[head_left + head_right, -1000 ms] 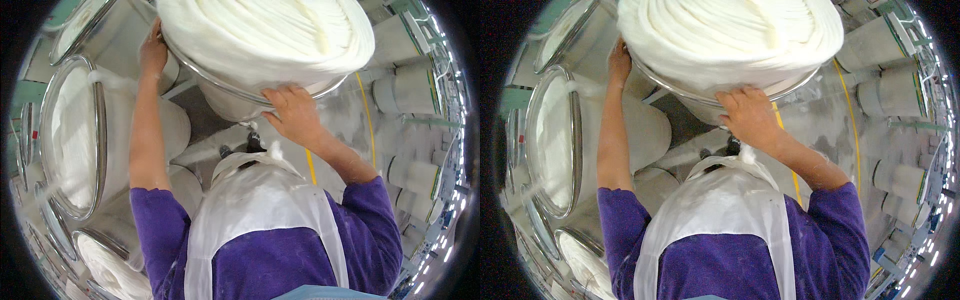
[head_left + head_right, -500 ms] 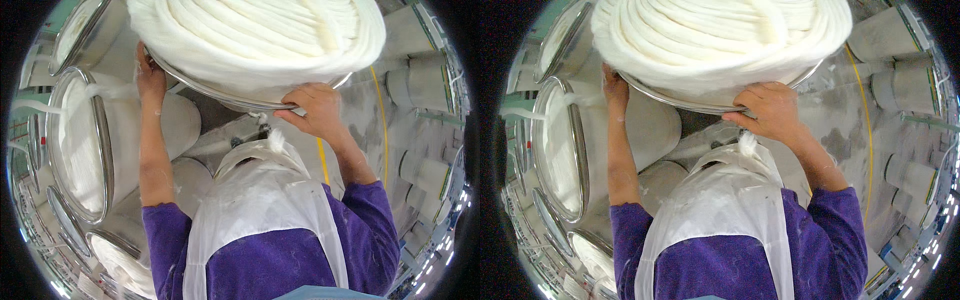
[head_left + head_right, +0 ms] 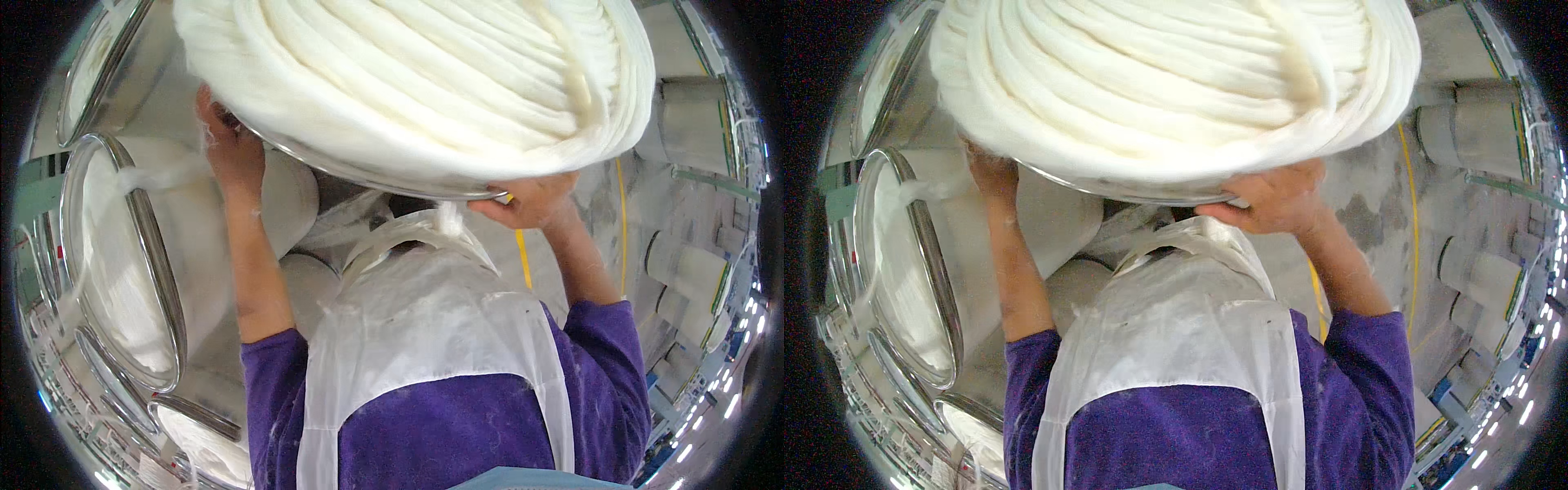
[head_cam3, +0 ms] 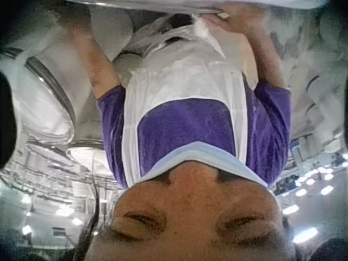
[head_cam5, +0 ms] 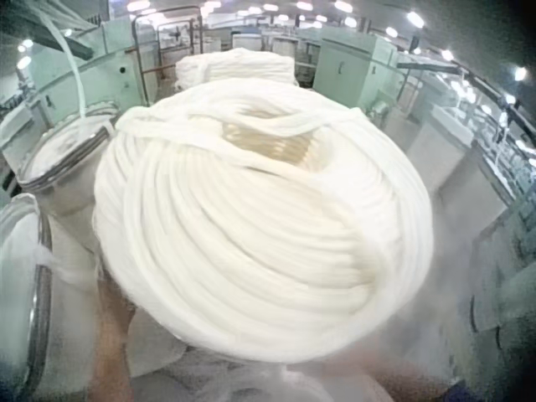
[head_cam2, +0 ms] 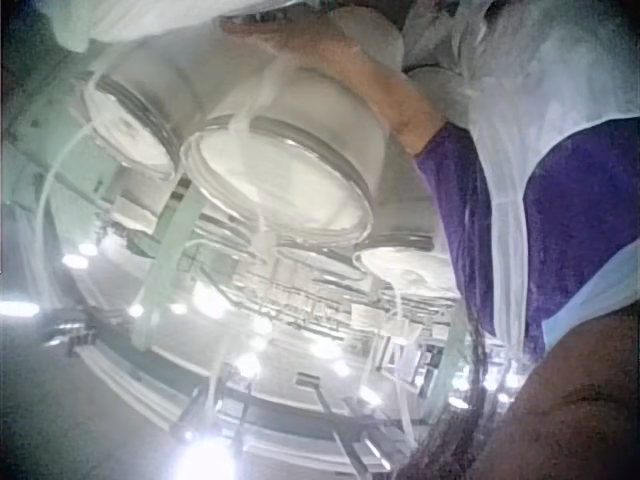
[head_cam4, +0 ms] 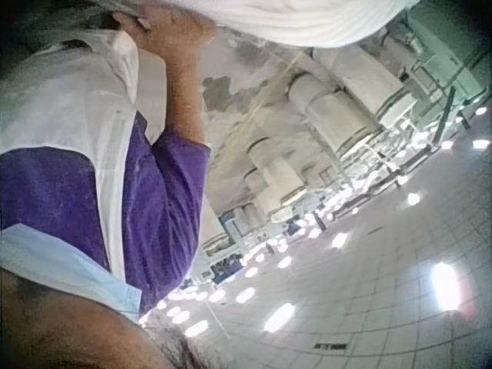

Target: The person walks between large cylindrical machines and handles white rope-like textile material. They lift and place coils of rope into the machines, pull strands from the coils, and use a small stick to guide the strands into the machine openings.

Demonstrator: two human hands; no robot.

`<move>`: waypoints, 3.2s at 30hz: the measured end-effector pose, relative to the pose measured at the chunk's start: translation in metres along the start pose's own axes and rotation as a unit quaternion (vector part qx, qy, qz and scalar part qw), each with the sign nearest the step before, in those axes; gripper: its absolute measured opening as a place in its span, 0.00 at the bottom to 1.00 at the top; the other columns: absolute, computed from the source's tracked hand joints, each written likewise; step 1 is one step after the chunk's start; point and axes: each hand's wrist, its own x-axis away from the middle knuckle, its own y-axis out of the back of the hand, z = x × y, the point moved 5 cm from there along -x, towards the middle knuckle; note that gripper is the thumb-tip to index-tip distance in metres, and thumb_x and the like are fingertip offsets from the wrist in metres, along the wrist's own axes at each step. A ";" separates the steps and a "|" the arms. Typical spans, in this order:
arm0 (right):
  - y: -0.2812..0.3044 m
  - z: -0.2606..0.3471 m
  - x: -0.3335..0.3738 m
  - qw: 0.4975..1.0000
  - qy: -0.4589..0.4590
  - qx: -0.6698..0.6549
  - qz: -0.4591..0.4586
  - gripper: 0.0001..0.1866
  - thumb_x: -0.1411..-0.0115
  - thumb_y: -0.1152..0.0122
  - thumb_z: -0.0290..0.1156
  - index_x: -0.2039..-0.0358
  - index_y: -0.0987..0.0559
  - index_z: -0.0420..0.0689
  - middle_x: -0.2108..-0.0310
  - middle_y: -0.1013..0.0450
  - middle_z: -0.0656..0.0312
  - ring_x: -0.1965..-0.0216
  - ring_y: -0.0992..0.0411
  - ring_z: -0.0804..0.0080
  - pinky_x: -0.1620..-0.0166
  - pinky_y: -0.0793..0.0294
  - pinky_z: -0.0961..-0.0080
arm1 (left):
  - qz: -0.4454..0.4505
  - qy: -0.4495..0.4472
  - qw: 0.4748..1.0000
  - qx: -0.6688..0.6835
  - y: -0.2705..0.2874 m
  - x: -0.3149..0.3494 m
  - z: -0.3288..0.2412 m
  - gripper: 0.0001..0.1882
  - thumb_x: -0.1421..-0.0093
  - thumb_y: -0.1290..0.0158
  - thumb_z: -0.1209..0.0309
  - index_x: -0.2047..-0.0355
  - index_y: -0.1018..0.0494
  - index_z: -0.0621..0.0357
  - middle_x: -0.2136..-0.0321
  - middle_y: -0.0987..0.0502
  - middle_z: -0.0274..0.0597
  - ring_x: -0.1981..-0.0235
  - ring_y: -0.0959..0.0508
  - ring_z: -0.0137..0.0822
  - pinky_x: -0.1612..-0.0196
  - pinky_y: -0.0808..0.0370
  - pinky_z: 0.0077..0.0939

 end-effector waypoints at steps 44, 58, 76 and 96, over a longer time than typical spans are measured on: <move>-0.032 -0.290 0.030 0.989 0.113 0.032 0.087 0.35 0.42 0.56 0.65 0.62 0.26 0.41 0.63 0.29 0.51 0.57 0.32 0.46 0.51 0.37 0.51 | -0.013 -0.026 0.999 0.033 -0.060 0.013 -0.105 0.34 0.50 0.44 0.82 0.42 0.41 0.60 0.57 0.27 0.44 0.66 0.21 0.36 0.61 0.25 0.31; -0.033 -0.302 0.015 0.976 -0.120 0.041 0.178 0.37 0.48 0.46 0.64 0.47 0.30 0.48 0.48 0.34 0.48 0.48 0.35 0.51 0.43 0.42 0.53 | 0.011 -0.034 0.993 0.111 -0.067 0.018 -0.107 0.34 0.46 0.48 0.81 0.39 0.44 0.56 0.58 0.27 0.46 0.64 0.22 0.37 0.58 0.24 0.31; -0.015 -0.170 0.034 0.999 -0.002 -0.031 0.037 0.32 0.43 0.49 0.63 0.65 0.25 0.41 0.58 0.32 0.48 0.51 0.37 0.46 0.47 0.42 0.51 | -0.038 0.084 0.996 0.005 -0.021 0.023 -0.090 0.34 0.46 0.46 0.85 0.40 0.41 0.57 0.60 0.26 0.47 0.64 0.23 0.39 0.60 0.25 0.32; 0.012 -0.270 -0.246 0.927 -0.333 -0.084 0.150 0.28 0.46 0.41 0.57 0.66 0.18 0.40 0.69 0.21 0.56 0.65 0.23 0.64 0.61 0.27 0.66 | 0.219 0.143 0.964 0.039 0.038 0.189 -0.026 0.18 0.39 0.47 0.67 0.47 0.30 0.46 0.64 0.19 0.39 0.67 0.20 0.42 0.63 0.24 0.38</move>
